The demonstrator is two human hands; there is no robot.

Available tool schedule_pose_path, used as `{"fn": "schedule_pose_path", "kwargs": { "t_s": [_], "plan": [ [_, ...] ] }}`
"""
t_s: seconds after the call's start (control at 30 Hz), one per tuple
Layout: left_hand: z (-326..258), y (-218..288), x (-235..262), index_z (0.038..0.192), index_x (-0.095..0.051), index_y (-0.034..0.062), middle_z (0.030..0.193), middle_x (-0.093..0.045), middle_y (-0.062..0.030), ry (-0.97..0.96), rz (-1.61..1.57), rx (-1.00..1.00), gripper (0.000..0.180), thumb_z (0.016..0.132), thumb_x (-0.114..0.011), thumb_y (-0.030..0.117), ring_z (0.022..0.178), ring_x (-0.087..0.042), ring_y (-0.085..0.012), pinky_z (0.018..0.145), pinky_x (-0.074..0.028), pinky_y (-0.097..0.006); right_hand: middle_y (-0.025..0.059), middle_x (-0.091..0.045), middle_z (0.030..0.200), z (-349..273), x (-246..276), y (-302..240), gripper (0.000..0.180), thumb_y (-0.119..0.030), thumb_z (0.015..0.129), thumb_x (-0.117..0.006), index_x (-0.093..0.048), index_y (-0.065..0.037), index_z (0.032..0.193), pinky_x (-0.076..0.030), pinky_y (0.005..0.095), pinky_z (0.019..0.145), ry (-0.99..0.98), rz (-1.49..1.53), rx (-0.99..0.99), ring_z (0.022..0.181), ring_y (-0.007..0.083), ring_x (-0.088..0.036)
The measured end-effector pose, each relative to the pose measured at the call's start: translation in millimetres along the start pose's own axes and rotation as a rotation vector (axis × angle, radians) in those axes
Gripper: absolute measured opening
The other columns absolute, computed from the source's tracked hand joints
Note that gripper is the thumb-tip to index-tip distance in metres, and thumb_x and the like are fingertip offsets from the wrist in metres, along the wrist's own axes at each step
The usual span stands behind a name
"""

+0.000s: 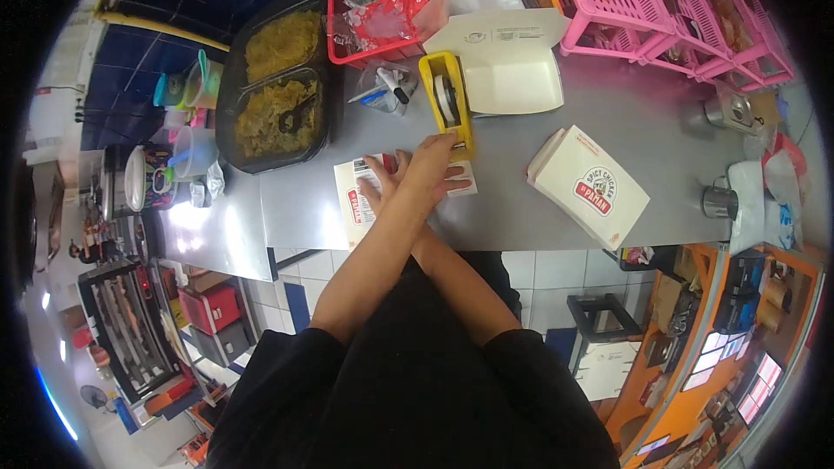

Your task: The person prints receipts, checks order details, packs fried chicken into cardboard boxes, and seals the boxes with tape. Then, the person puts the boxes into a plastic bag, ties it, hands the package to a customer at the counter window, and tears off another receipt from the printer.

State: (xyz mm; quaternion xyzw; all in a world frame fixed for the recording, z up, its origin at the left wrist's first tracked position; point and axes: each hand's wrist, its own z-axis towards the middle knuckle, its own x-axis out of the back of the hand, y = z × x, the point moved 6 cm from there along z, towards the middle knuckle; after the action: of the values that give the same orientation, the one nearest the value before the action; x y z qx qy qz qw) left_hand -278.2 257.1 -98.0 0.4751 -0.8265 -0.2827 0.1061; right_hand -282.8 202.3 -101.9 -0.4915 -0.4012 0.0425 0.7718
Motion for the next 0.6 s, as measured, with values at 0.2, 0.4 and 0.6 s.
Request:
{"fn": "schedule_pose_path", "kwargs": {
  "t_s": [0.2, 0.4, 0.6],
  "plan": [
    [6.2, -5.7, 4.8, 0.119, -0.063, -0.0021, 0.127, -0.060, -0.0135, -0.331, -0.224, -0.266, 0.034, 0.096, -0.063, 0.023, 0.110, -0.061, -0.0322, 0.095, -0.052, -0.043, 0.0338, -0.041, 0.139, -0.7, -4.3, 15.7, 0.043, -0.021, 0.091, -0.066, -0.061, -0.022, 0.133, -0.038, 0.0559, 0.107, 0.102, 0.030, 0.055, 0.122, 0.0501, -0.047],
    [6.5, -14.7, 24.8, 0.088, -0.075, 0.0019, 0.114, -0.071, -0.0206, 0.239, 0.926, -0.878, 0.017, 0.088, -0.067, 0.017, 0.112, -0.064, -0.0344, 0.096, -0.049, -0.038, 0.0294, -0.043, 0.138, 0.8, -12.7, 17.2, 0.042, -0.015, 0.084, -0.075, -0.065, -0.020, 0.124, -0.041, 0.0496, 0.104, 0.043, 0.121, 0.078, 0.119, 0.0441, -0.051],
    [-46.8, 36.3, 85.0, 0.110, -0.074, 0.0073, 0.094, -0.074, -0.0193, 0.151, 0.963, -0.906, 0.025, 0.089, -0.065, 0.018, 0.081, -0.072, -0.0336, 0.076, -0.056, -0.041, 0.0339, -0.034, 0.148, -9.9, -56.7, 79.2, 0.042, -0.025, 0.085, -0.074, -0.065, -0.025, 0.126, -0.038, 0.0533, 0.108, -0.053, 1.573, -0.372, 0.129, 0.0501, -0.043]
  ]
}}
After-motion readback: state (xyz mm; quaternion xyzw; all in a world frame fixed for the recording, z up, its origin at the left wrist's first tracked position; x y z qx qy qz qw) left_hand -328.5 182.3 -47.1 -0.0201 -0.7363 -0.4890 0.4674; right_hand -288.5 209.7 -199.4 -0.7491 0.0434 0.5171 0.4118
